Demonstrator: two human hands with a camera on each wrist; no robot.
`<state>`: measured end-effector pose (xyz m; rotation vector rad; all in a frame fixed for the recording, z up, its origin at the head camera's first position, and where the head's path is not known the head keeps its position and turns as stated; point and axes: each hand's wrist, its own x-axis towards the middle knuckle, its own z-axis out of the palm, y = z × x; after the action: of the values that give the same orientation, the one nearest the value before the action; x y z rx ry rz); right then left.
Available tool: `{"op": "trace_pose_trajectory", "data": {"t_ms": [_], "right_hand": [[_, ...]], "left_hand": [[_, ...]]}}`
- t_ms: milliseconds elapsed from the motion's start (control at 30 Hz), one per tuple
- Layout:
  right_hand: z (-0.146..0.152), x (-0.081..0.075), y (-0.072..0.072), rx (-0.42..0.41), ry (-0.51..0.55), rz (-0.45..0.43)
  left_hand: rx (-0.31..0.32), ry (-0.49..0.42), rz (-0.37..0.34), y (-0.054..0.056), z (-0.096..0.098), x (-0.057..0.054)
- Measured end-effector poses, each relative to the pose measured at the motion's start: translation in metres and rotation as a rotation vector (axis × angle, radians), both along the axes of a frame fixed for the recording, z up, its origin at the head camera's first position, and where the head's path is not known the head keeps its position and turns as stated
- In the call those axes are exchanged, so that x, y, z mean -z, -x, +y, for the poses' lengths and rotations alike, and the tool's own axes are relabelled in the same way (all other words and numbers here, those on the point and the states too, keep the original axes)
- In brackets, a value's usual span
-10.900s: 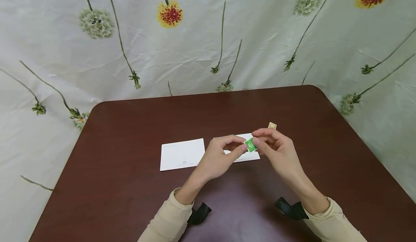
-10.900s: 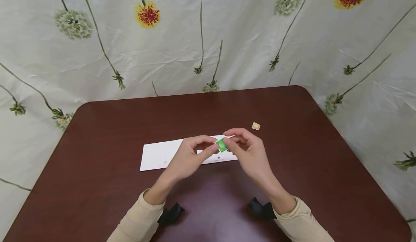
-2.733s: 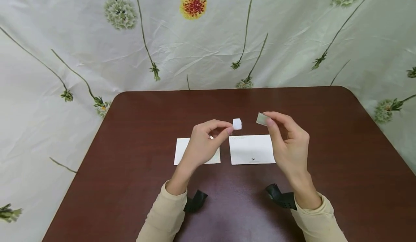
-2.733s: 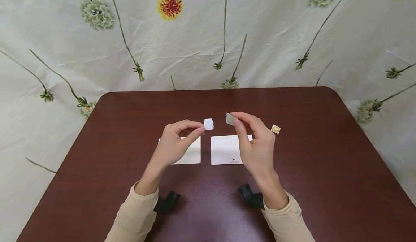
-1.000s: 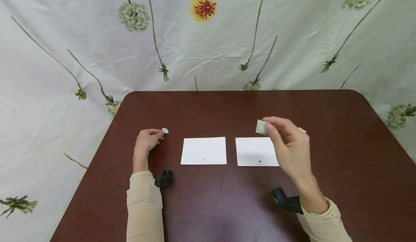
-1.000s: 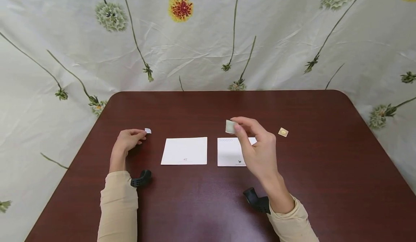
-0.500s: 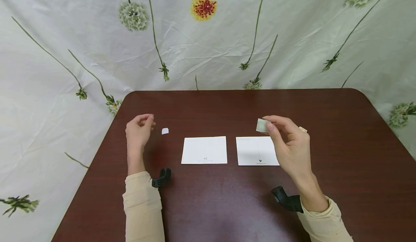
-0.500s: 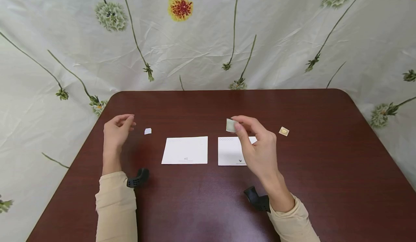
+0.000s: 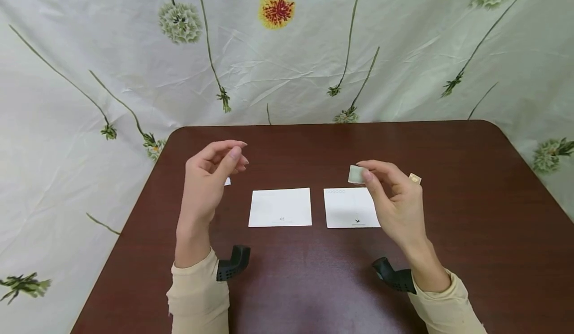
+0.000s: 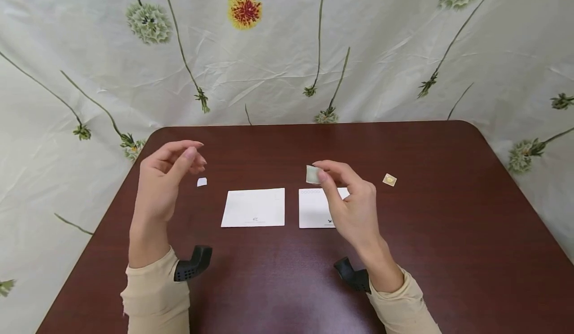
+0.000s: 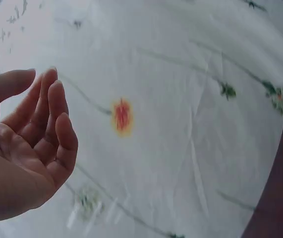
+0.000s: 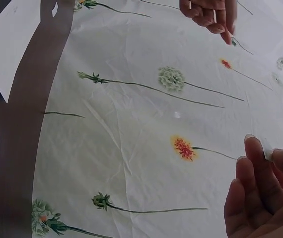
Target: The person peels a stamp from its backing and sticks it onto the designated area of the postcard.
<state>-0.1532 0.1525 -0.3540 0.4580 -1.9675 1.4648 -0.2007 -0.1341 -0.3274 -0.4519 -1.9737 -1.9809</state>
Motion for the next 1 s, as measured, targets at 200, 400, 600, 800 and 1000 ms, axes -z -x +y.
{"op": "trace_pose_trajectory", "data": {"t_ms": [200,400,600,800,1000], "right_hand": [[-0.004,-0.002,-0.003,-0.066,0.040,-0.018],[-0.007,-0.002,-0.006,-0.068,0.008,-0.024],[-0.008,-0.003,-0.008,-0.077,-0.009,-0.018],[-0.010,-0.004,-0.010,-0.078,-0.043,-0.005],[-0.009,-0.004,-0.011,-0.072,-0.110,0.030]], "left_hand": [[0.250,0.091,-0.045,-0.023,0.034,-0.008],[0.393,0.280,-0.065,-0.035,0.061,-0.006],[0.437,0.339,-0.071,-0.034,0.078,0.003],[0.438,0.374,-0.087,-0.033,0.084,0.006],[0.415,0.370,-0.073,-0.032,0.086,0.007]]}}
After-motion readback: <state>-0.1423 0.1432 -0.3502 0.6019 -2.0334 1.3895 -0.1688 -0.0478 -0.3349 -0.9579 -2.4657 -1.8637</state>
